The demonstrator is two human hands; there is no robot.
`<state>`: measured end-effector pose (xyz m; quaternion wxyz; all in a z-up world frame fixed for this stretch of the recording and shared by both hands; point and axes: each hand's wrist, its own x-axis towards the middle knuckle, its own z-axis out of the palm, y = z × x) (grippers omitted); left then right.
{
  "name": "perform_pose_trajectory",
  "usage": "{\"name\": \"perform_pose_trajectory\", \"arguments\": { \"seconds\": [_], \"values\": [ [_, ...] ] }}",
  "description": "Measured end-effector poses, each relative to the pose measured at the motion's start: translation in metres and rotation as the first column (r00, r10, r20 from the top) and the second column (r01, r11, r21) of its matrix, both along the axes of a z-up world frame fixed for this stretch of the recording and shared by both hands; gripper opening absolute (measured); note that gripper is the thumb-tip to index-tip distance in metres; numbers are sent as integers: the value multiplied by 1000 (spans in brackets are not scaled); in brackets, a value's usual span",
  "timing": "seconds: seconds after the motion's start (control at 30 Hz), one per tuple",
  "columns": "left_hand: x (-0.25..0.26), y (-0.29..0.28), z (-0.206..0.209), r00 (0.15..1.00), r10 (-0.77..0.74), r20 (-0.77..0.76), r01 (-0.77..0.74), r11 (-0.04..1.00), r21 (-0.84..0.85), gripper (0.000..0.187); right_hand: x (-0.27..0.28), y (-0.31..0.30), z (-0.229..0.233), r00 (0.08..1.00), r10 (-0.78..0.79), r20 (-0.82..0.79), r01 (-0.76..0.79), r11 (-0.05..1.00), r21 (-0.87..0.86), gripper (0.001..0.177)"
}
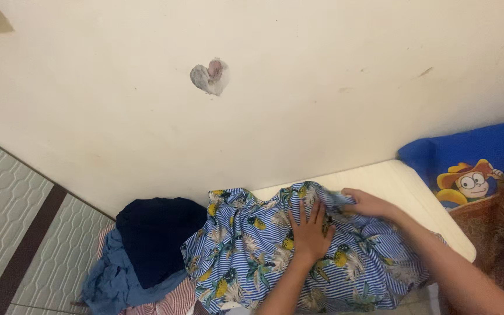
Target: The person folds a maroon t-shirt on a white plastic surface, then places it into a wall cabinet. They then unfold and smooth a blue patterned shirt on the same surface.
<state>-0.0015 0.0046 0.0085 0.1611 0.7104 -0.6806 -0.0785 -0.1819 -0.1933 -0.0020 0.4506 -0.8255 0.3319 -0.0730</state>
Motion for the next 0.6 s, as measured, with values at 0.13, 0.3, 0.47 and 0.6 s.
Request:
{"name": "perform_pose_trajectory", "arguments": {
  "seconds": [0.13,0.3,0.47,0.6],
  "values": [
    [-2,0,10,1000,-7,9,6,999,43,71,-34,-29,17,965,3,-264,-5,1000,-5,38],
    [-3,-1,15,999,-16,39,12,996,94,67,-79,-77,18,967,-160,-199,113,967,-227,31],
    [-4,0,18,1000,-3,16,1,996,88,67,-76,-55,39,747,-664,26,565,613,-553,28],
    [-6,2,21,999,0,42,-3,997,72,71,-33,-8,37,864,-486,131,402,510,-760,29]
  ]
}}
